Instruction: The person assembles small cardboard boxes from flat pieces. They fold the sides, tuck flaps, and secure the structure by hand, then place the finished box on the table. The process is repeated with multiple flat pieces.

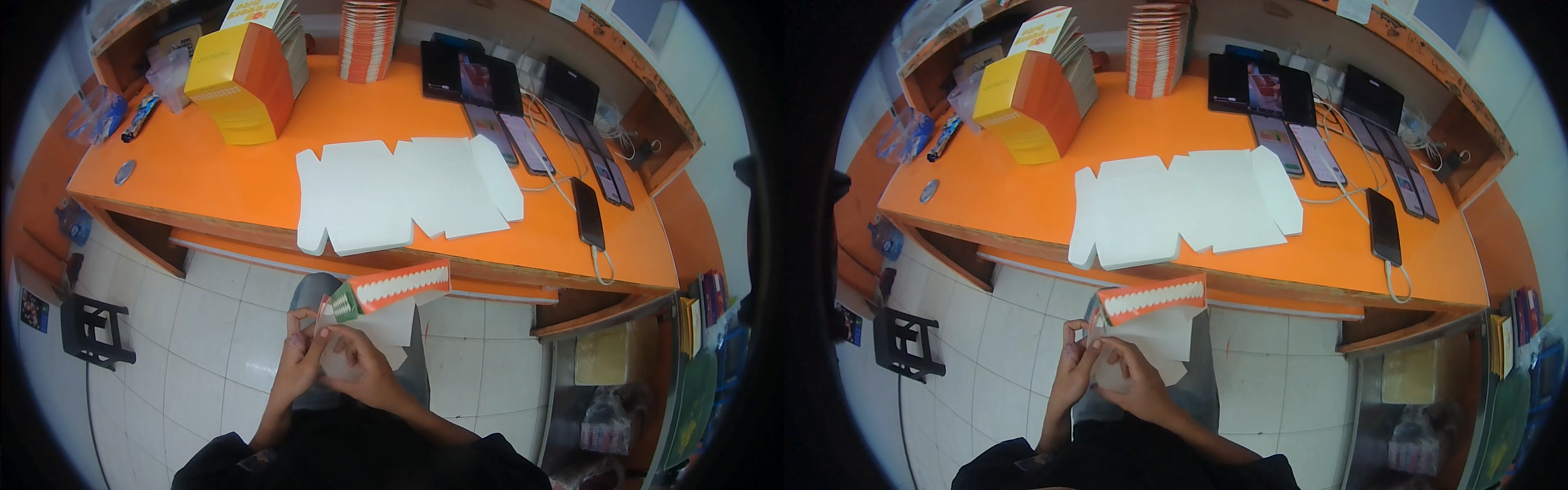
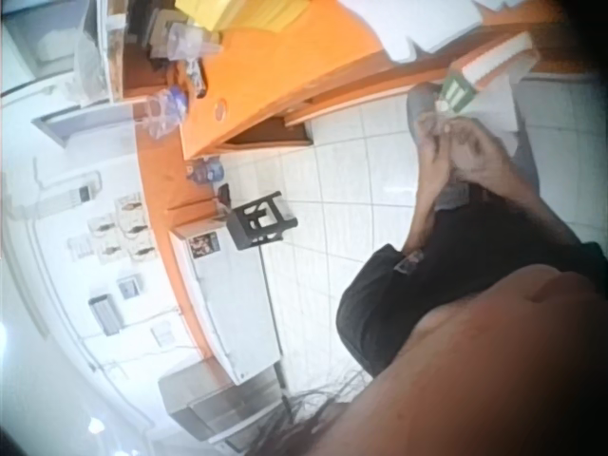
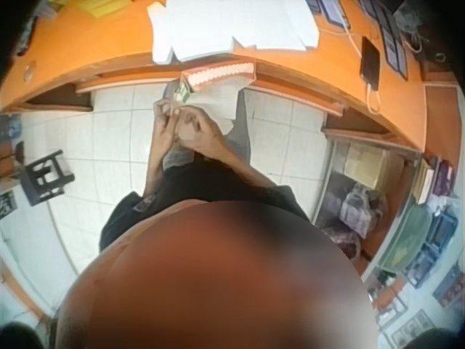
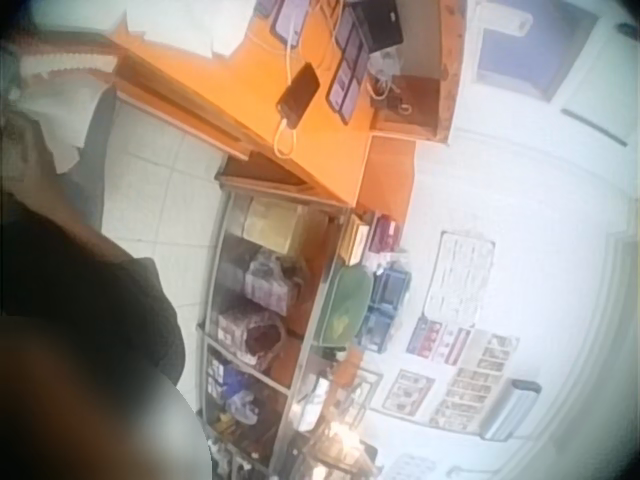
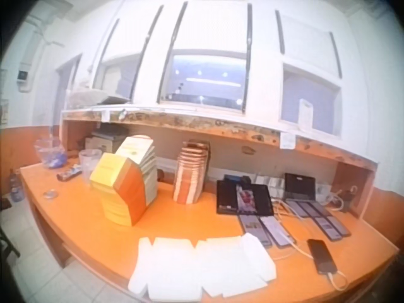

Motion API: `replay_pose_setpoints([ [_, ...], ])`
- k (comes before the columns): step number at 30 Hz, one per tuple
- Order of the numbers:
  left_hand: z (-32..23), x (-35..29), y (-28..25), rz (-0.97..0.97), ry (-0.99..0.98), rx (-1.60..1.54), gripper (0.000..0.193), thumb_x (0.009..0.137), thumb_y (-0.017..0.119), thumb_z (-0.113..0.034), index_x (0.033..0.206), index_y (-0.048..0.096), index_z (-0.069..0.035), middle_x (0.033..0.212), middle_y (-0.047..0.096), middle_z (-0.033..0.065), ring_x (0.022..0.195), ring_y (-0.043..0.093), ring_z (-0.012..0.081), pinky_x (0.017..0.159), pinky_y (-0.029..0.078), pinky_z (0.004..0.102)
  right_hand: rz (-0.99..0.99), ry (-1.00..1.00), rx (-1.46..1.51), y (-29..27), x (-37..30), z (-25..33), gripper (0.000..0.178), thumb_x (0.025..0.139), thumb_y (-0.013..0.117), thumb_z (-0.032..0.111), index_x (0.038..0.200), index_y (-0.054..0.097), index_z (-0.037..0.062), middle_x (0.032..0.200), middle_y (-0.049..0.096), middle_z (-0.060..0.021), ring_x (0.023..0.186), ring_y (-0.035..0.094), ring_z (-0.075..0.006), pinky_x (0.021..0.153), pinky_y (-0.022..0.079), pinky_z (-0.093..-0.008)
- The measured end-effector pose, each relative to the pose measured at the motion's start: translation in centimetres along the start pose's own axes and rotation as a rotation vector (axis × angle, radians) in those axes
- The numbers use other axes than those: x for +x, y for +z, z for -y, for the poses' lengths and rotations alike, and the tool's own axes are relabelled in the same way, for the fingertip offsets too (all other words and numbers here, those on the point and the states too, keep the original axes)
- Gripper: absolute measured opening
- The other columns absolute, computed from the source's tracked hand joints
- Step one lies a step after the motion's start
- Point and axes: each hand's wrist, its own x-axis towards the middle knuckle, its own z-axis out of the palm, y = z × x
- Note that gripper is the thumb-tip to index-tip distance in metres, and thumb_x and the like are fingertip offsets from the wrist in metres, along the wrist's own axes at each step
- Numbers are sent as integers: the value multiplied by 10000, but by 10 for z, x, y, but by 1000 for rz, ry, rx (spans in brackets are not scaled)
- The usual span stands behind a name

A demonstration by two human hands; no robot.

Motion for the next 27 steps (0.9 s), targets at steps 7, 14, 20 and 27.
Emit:
replay_pose_setpoints([
  [7, 31, 0, -13, 10, 25, 448, 167, 893, 626, -102, 1011, 567, -1, 894, 680, 149, 753, 675, 204, 605, 533, 320, -57, 189, -126, 0, -4, -93, 342, 879, 688, 284, 1071, 589, 19, 782, 615, -46, 628, 568, -111, 563, 450, -224],
  [14, 77, -22, -34, 19, -13, 637, 239, 823, 665, -29, 1058, 620, -33, 876, 627, 153, 777, 659, 287, 721, 541, 330, 59, 610, 633, 20, -41, -167, 228, 917, 630, 172, 1065, 595, 2, 854, 662, -81, 729, 652, -153, 618, 498, -230],
  [20, 82, -46, -50, -94, -2, 566, 306, 831, 630, 25, 1119, 668, -69, 878, 602, 135, 789, 660, 250, 745, 546, 318, 82, 594, 765, 28, -40, -163, 228, 912, 635, 163, 1070, 593, 4, 870, 661, -83, 742, 653, -155, 636, 504, -236],
  [27, 70, -33, -51, -212, 212, 595, 270, 866, 592, 35, 1112, 666, -48, 1006, 624, 133, 897, 650, 221, 764, 568, 319, 69, 466, 761, 28, -10, -136, 230, 907, 641, 153, 1076, 591, 5, 889, 661, -86, 758, 654, -158, 657, 511, -243],
])
